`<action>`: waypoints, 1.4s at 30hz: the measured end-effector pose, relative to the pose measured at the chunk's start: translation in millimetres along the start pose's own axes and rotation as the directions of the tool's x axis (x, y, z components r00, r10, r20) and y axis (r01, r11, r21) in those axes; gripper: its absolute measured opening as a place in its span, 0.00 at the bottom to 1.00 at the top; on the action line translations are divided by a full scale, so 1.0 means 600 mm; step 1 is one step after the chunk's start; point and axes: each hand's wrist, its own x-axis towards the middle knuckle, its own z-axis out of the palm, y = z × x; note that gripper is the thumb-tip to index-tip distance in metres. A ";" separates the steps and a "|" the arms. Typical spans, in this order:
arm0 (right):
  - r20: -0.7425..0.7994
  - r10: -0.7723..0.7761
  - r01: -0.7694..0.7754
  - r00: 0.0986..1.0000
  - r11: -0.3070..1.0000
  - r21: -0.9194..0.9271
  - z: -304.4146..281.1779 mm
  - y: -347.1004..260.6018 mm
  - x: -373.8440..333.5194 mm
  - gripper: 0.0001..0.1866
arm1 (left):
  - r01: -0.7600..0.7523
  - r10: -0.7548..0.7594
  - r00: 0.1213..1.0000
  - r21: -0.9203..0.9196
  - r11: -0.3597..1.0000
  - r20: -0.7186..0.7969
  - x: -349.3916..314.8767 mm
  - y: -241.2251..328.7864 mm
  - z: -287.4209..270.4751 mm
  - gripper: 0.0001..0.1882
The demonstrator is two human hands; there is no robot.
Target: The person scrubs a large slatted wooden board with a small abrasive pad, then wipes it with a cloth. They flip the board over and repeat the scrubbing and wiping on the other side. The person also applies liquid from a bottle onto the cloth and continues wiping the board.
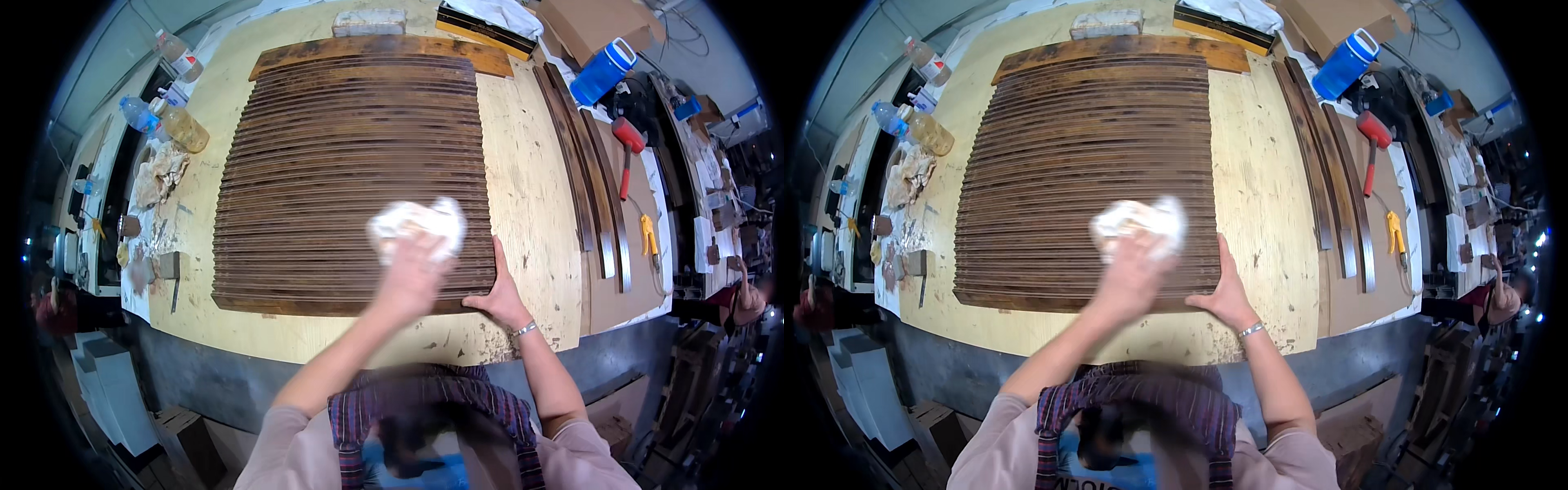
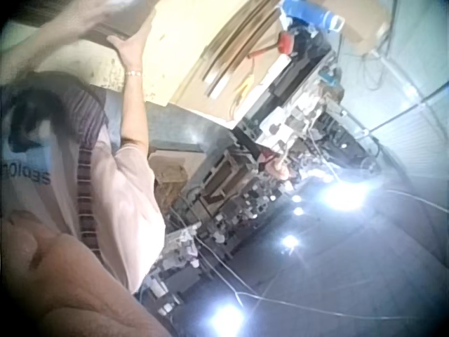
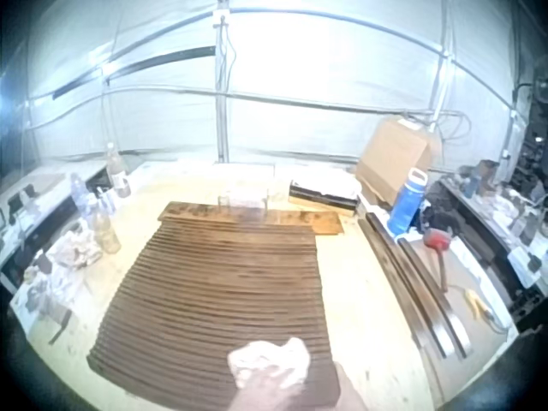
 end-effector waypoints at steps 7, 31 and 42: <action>-0.068 -0.042 0.045 0.997 0.998 0.038 -0.001 0.003 -0.020 0.70 | 0.127 -0.130 0.988 -0.037 0.991 -0.086 -0.073 -0.103 -0.076 0.13; -0.174 -0.040 0.010 0.984 0.986 -0.169 0.012 0.000 -0.022 0.66 | 0.210 -0.197 0.961 0.053 0.976 -0.193 -0.086 -0.108 -0.103 0.21; -0.259 0.168 0.020 0.951 0.804 0.595 0.077 -0.019 -0.036 0.59 | 0.472 -0.396 0.767 0.025 0.881 -0.505 -0.198 -0.314 -0.285 0.18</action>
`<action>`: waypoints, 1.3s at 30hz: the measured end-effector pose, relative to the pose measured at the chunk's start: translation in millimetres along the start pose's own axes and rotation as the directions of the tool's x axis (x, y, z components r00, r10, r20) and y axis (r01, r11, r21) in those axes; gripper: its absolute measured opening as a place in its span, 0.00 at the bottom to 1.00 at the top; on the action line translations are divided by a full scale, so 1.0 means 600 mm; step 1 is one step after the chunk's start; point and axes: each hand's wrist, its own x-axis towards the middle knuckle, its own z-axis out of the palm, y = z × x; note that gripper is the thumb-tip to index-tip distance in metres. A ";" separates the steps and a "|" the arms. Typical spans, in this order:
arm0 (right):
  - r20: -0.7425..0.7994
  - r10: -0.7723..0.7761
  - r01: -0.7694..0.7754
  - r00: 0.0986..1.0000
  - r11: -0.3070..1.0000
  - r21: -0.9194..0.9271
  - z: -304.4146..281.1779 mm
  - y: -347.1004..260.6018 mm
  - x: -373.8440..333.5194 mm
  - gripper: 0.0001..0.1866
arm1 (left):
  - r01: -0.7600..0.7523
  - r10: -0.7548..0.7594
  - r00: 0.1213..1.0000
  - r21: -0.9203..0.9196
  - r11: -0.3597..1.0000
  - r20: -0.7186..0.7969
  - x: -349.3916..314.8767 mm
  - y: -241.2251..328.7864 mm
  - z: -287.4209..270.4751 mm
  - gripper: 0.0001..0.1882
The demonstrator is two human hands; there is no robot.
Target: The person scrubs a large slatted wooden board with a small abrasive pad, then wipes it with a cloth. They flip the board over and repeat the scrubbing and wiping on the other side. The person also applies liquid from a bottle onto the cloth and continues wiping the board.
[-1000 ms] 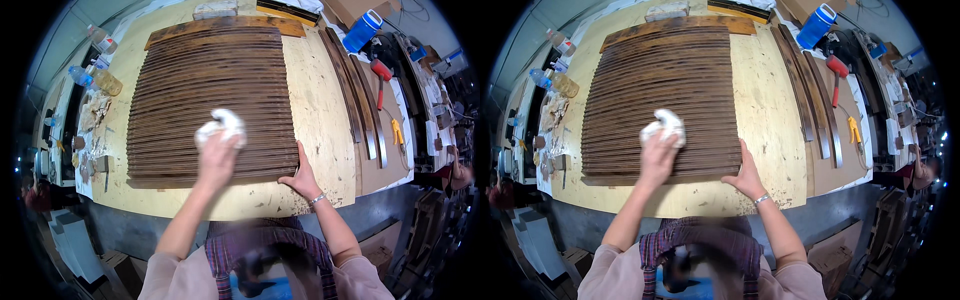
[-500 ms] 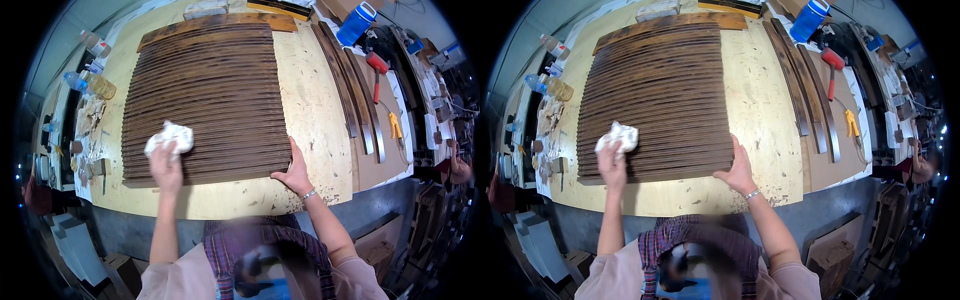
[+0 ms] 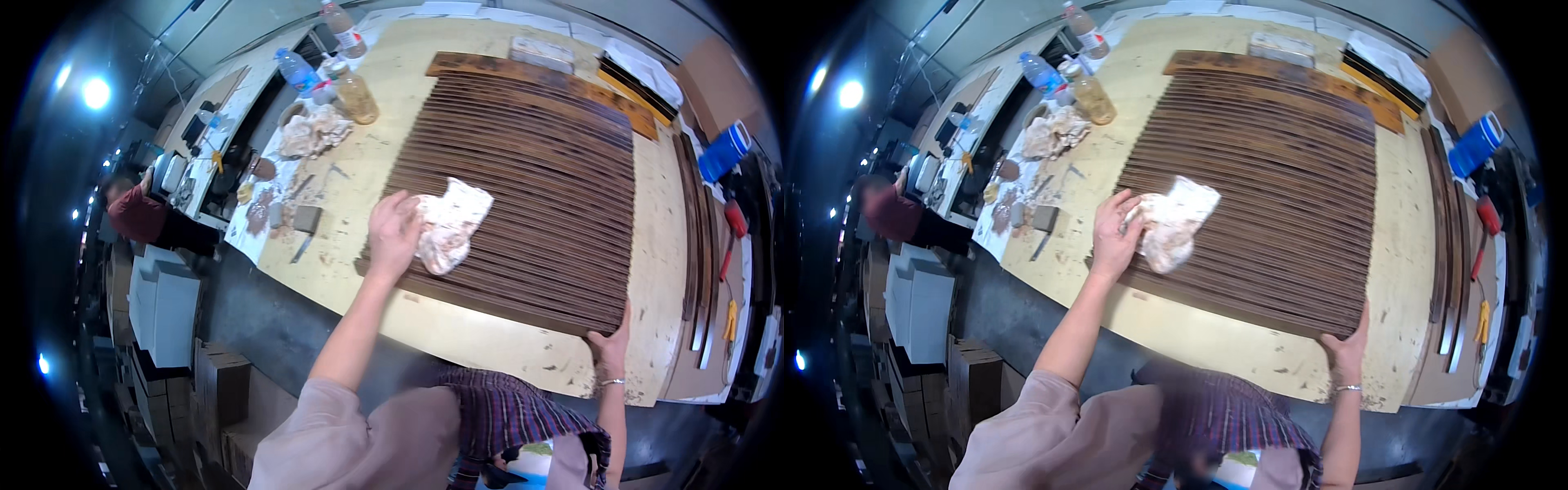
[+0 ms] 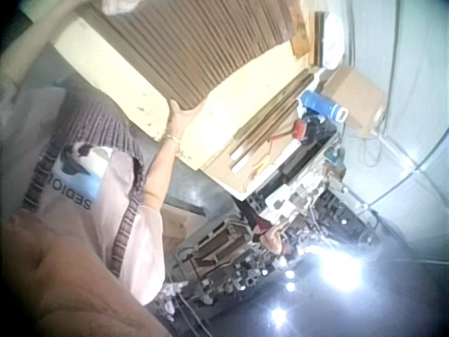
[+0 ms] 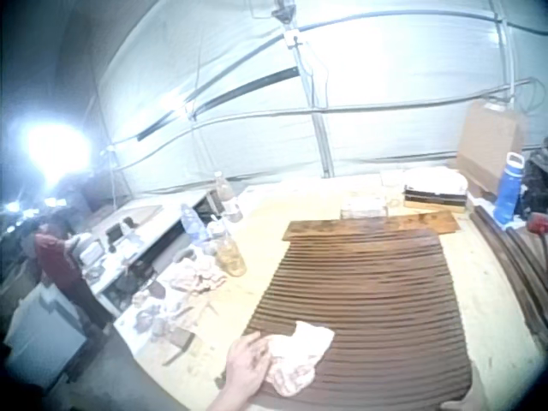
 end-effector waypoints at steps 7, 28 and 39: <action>-0.052 0.116 -0.116 0.992 0.993 0.005 0.021 -0.020 -0.013 0.62 | 0.489 -0.412 0.847 0.190 0.851 -0.335 -0.023 -0.392 -0.203 0.12; -0.123 0.070 -0.110 0.990 0.930 -0.351 -0.011 -0.027 -0.003 0.61 | -0.268 0.454 0.844 -0.508 0.819 0.287 0.071 0.065 0.054 0.23; -0.152 0.009 -0.078 0.988 0.885 -0.458 -0.002 -0.012 -0.013 0.60 | -0.531 0.746 0.540 -0.531 0.661 0.389 0.066 0.280 0.257 0.22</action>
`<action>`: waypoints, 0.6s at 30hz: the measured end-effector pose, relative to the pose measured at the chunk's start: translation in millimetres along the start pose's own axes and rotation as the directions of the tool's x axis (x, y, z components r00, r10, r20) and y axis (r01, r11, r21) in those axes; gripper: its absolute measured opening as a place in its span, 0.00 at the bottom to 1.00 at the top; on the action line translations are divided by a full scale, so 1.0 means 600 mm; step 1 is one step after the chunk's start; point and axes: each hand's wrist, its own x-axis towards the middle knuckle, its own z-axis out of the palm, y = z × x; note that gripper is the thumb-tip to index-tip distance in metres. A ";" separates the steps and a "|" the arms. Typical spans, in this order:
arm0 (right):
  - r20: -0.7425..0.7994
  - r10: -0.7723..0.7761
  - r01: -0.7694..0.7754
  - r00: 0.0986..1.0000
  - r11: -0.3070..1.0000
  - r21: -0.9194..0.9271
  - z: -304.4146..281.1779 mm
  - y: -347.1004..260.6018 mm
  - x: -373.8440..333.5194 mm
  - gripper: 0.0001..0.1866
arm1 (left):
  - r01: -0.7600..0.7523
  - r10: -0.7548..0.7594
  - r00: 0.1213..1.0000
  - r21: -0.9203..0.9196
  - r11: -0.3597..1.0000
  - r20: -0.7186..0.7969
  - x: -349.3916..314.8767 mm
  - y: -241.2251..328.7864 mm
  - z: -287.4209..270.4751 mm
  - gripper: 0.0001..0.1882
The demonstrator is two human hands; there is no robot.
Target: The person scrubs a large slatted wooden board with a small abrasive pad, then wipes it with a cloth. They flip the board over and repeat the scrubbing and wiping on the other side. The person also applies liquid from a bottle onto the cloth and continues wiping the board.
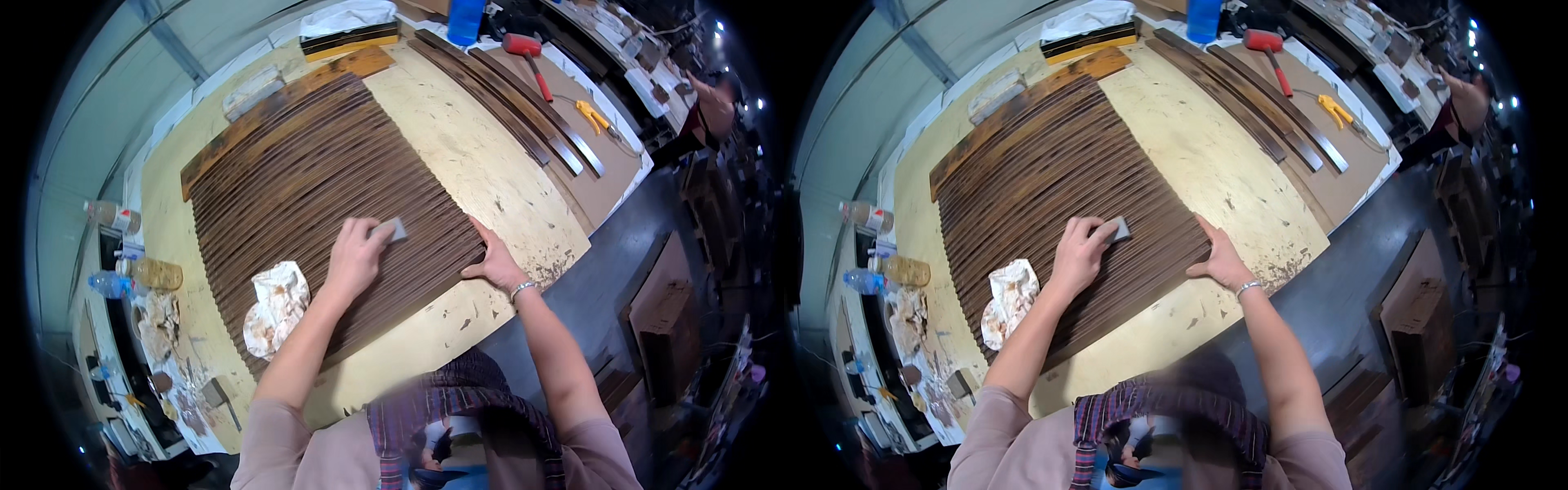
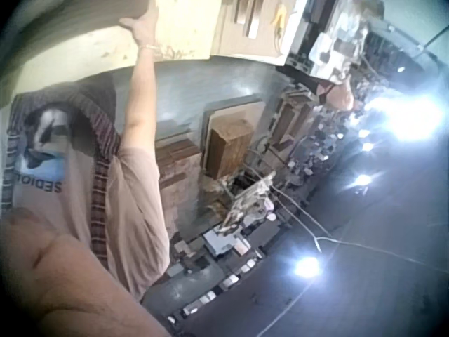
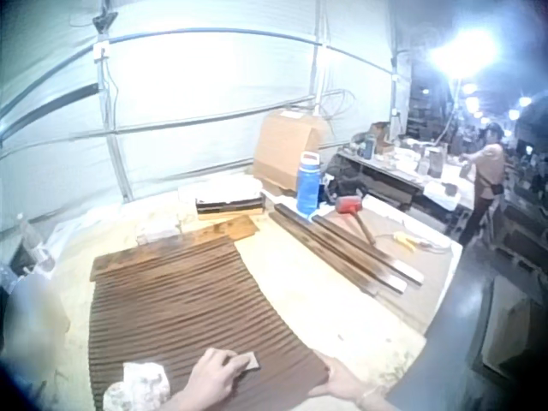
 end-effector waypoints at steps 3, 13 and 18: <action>-0.002 0.011 -0.011 1.000 1.000 -0.009 -0.001 -0.003 0.000 0.61 | -0.046 0.046 0.999 -0.041 0.998 -0.003 0.086 0.021 0.046 0.24; -0.003 -0.092 0.092 0.996 0.996 0.004 -0.003 0.021 0.006 0.61 | -0.063 0.072 0.983 -0.062 0.996 0.166 0.116 0.019 -0.011 0.24; 0.012 -0.111 0.111 0.994 0.994 -0.002 -0.004 0.002 0.004 0.57 | -0.095 0.095 0.995 -0.022 0.995 0.010 0.162 0.026 0.082 0.22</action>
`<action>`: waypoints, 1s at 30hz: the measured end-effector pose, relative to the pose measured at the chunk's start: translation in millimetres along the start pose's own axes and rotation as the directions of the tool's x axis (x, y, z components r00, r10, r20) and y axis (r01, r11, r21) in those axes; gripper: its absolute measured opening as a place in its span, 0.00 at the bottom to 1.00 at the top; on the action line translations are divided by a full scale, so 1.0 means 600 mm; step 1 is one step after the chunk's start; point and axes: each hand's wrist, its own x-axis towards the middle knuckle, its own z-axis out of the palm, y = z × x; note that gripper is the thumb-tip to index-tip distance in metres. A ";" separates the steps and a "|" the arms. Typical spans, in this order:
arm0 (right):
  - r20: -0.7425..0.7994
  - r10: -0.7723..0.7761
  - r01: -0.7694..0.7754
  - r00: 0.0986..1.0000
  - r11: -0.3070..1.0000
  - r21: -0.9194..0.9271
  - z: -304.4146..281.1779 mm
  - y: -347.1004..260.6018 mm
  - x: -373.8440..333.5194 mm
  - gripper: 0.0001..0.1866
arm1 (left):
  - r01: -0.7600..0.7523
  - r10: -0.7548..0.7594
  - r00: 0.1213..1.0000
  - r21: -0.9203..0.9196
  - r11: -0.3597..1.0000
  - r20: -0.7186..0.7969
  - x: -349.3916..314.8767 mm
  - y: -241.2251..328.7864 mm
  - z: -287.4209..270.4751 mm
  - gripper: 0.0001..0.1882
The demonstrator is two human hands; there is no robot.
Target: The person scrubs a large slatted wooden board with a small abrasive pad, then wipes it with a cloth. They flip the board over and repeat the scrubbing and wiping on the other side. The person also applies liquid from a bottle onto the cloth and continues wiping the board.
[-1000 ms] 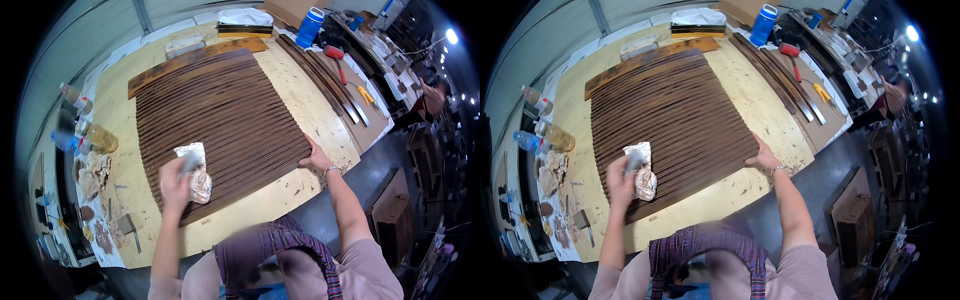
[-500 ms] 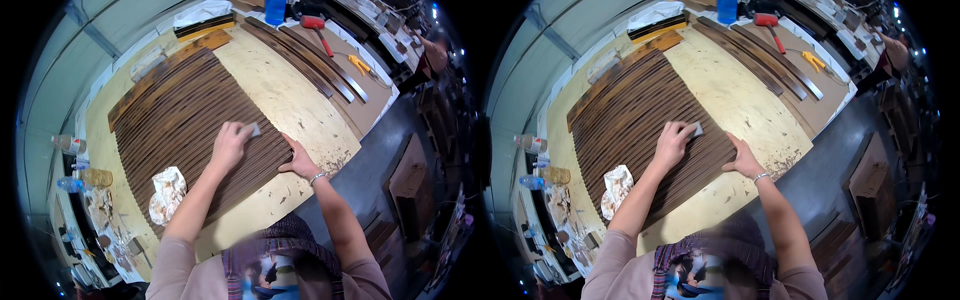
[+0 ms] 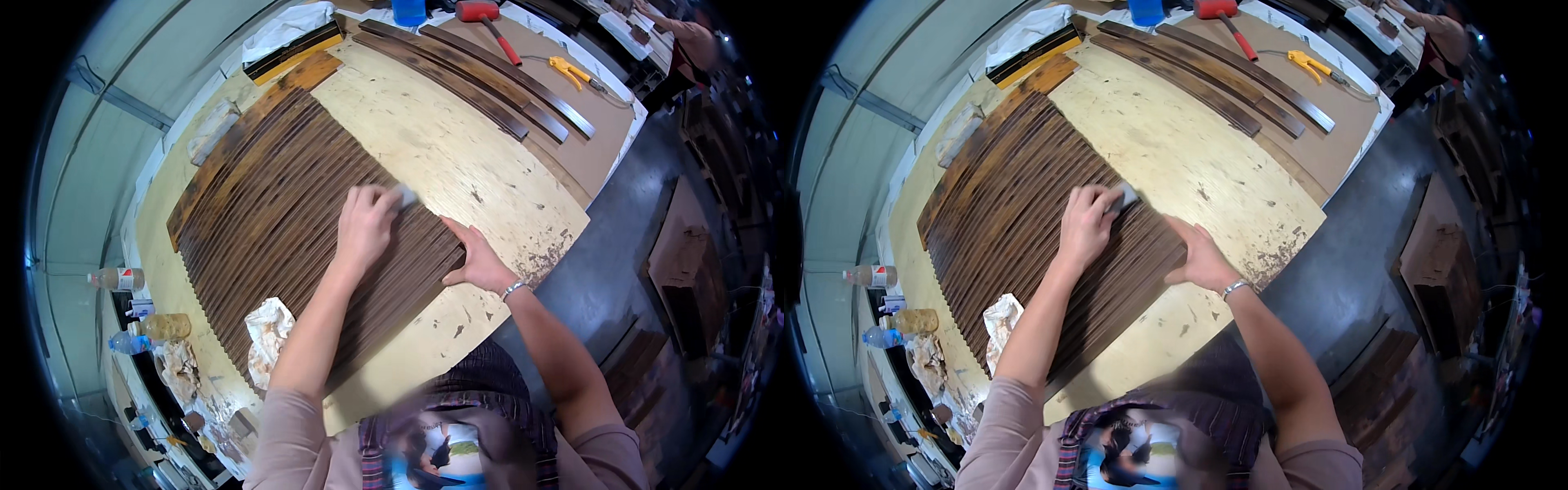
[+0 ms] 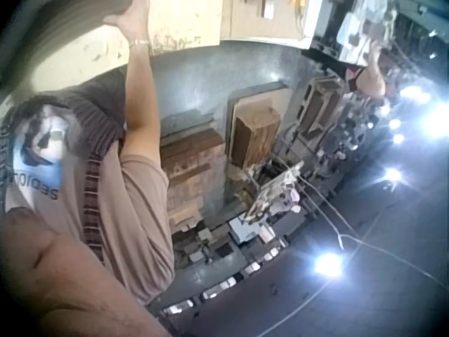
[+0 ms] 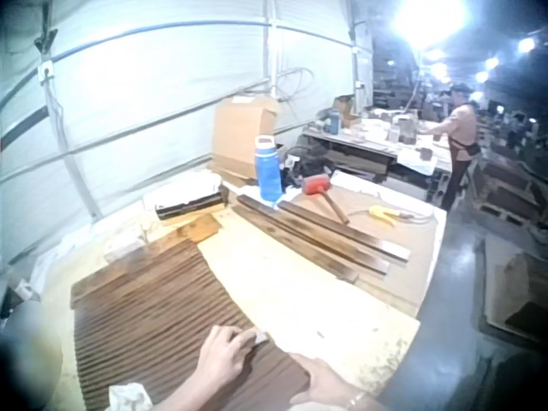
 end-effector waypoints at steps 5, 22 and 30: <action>-0.032 -0.001 0.002 1.000 1.000 0.012 -0.006 0.012 0.000 0.56 | 0.008 -0.008 0.999 -0.010 1.000 0.046 0.035 0.024 -0.026 0.21; -0.047 -0.014 0.012 0.999 1.000 -0.028 0.000 0.012 0.001 0.57 | 0.034 -0.025 0.991 -0.063 0.997 0.129 0.036 0.022 0.016 0.19; 0.007 0.037 -0.037 0.999 0.999 0.002 0.005 0.007 0.006 0.62 | -0.004 -0.028 0.936 0.089 0.996 0.351 -0.115 -0.043 -0.175 0.19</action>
